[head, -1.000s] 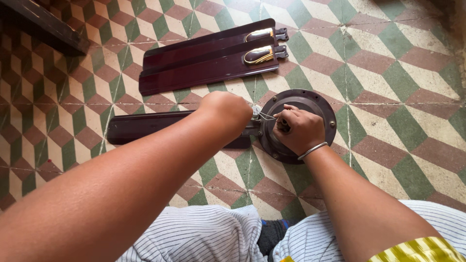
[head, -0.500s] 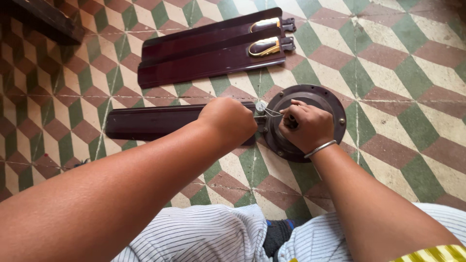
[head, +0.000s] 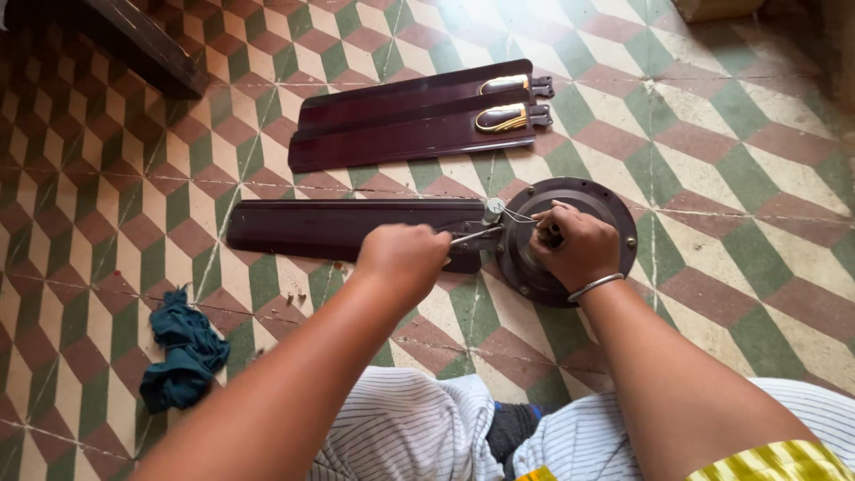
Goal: The person attaches a fan blade to the central motor housing using a screwdriver to tighten screws. They then pick up a second blade and attach it to the housing, securing it with screws.
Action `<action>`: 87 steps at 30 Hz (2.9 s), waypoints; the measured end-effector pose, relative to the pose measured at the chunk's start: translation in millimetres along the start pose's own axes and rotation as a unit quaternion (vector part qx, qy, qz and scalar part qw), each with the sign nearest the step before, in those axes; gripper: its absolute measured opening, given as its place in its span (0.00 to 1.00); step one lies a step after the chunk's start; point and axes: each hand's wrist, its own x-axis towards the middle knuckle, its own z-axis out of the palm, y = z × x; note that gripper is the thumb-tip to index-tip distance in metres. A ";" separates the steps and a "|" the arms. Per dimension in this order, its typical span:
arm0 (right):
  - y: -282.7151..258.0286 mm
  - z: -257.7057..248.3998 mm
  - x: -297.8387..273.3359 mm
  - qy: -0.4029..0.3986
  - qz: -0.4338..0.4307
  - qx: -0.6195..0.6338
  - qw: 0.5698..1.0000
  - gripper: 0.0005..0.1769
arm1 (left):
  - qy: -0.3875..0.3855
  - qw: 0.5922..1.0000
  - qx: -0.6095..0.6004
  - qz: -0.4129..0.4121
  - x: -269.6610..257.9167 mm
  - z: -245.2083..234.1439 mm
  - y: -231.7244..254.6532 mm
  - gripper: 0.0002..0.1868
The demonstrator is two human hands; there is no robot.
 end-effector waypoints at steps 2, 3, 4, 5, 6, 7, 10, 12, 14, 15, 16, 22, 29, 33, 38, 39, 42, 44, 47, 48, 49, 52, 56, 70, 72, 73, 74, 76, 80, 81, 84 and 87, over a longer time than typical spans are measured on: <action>1.3 -0.4 -1.2 0.030 -0.042 0.027 0.998 0.10 | 0.052 0.997 -0.039 -0.033 -24.2 14.4 3.4 0.13; 1.5 -0.6 -1.0 0.045 -0.064 0.040 0.996 0.11 | 0.011 0.993 -0.084 -0.083 -31.9 20.6 6.2 0.14; 1.1 -1.2 -1.3 0.039 -0.064 0.051 0.996 0.12 | -0.031 0.982 -0.128 -0.133 -40.8 26.6 7.7 0.16; 1.3 -3.0 -1.9 0.034 -0.065 0.063 0.995 0.14 | -0.073 0.965 -0.171 -0.182 -49.2 32.5 8.7 0.17; 2.2 -4.1 1.1 0.030 -0.068 0.073 0.995 0.16 | -0.091 0.948 -0.208 -0.222 -54.2 37.7 8.8 0.17; 2.7 -3.8 4.5 0.033 -0.076 0.071 0.994 0.16 | -0.109 0.928 -0.244 -0.260 -57.8 43.3 8.1 0.18; 6.7 -1.8 2.6 0.029 -0.059 0.065 0.996 0.13 | -0.081 0.833 -0.414 -0.359 -47.7 63.2 -9.4 0.20; 8.2 3.3 0.7 0.017 -0.002 0.063 0.998 0.09 | -0.011 0.738 -0.542 -0.402 -35.0 78.7 -21.9 0.22; 11.3 6.5 0.0 0.030 0.008 0.073 0.997 0.09 | 0.082 0.622 -0.657 -0.418 -24.1 92.8 -30.7 0.26; 13.1 7.9 -0.1 0.038 0.012 0.076 0.996 0.09 | 0.074 0.614 -0.661 -0.426 -22.5 99.5 -33.4 0.26; 15.4 8.5 0.2 0.043 0.015 0.076 0.996 0.09 | 0.065 0.606 -0.665 -0.432 -19.6 105.2 -35.5 0.26; 18.2 11.5 0.5 0.048 0.039 0.107 0.992 0.10 | 0.045 0.567 -0.697 -0.437 -9.4 128.0 -44.0 0.27; 11.6 12.4 1.8 0.056 0.085 0.127 0.987 0.09 | 0.026 0.561 -0.693 -0.452 -4.4 112.5 -34.7 0.25; 7.4 14.4 2.3 0.040 0.072 0.086 0.993 0.09 | -0.055 0.828 -0.441 -0.342 -5.8 70.6 -9.5 0.24; 5.1 14.2 -2.1 0.065 0.016 0.065 0.996 0.11 | -0.080 0.929 -0.309 -0.186 -28.9 33.5 12.3 0.21; 4.6 12.9 -3.0 0.063 0.029 0.071 0.995 0.11 | -0.079 0.932 -0.308 -0.176 -32.0 29.1 13.7 0.20; 1.7 9.3 -1.6 0.037 0.033 0.072 0.996 0.12 | -0.080 0.941 -0.286 -0.163 -34.0 16.8 13.1 0.17; 1.3 7.4 -2.0 0.032 0.018 0.065 0.997 0.13 | -0.095 0.947 -0.254 -0.170 -29.0 10.0 12.5 0.16; 2.7 4.6 -2.7 0.027 0.000 0.061 0.998 0.16 | -0.093 0.959 -0.220 -0.153 -22.4 -0.8 12.6 0.15; 3.0 4.4 -2.6 0.026 -0.005 0.062 0.998 0.17 | -0.090 0.960 -0.220 -0.148 -19.9 -5.0 12.6 0.15; 3.5 4.3 -2.3 0.040 -0.027 0.057 0.997 0.17 | -0.087 0.961 -0.219 -0.143 -17.0 -9.3 12.6 0.14; 7.0 3.4 -2.9 0.051 -0.055 0.054 0.996 0.18 | -0.121 0.966 -0.187 -0.133 -4.9 -21.2 14.4 0.14; 10.5 3.1 -4.5 0.036 -0.051 0.054 0.997 0.16 | -0.159 0.968 -0.148 -0.129 8.6 -32.2 17.1 0.13; 13.6 8.0 -7.9 0.042 -0.080 0.002 0.996 0.09 | -0.218 0.968 -0.076 -0.097 56.4 -49.3 24.0 0.11; 14.8 10.7 -6.9 0.046 -0.082 0.007 0.996 0.09 | -0.185 0.981 -0.030 -0.052 53.1 -47.4 27.6 0.09; 15.3 12.0 -5.2 0.048 -0.080 0.007 0.996 0.09 | -0.175 0.984 -0.008 -0.028 53.9 -46.9 31.8 0.08; 14.8 13.3 -5.4 0.049 -0.077 0.008 0.996 0.09 | -0.166 0.986 0.014 -0.004 54.2 -46.2 35.5 0.08; 14.1 14.4 -4.9 0.047 -0.070 0.005 0.996 0.09 | -0.174 0.977 0.092 0.081 59.3 -48.2 41.0 0.07; 14.8 15.4 -5.8 0.044 -0.060 0.000 0.997 0.11 | -0.164 0.948 0.197 0.192 62.5 -49.4 48.1 0.05; 14.8 16.2 -6.2 0.045 -0.059 0.001 0.997 0.11 | -0.162 0.942 0.202 0.216 57.2 -47.4 48.4 0.05; 16.5 16.8 -6.9 0.045 -0.061 0.004 0.997 0.13 | -0.149 0.923 0.217 0.282 39.8 -40.9 50.3 0.04; 15.4 15.3 -7.3 0.037 -0.056 0.003 0.998 0.12 | -0.123 0.927 0.210 0.286 23.6 -37.5 54.2 0.04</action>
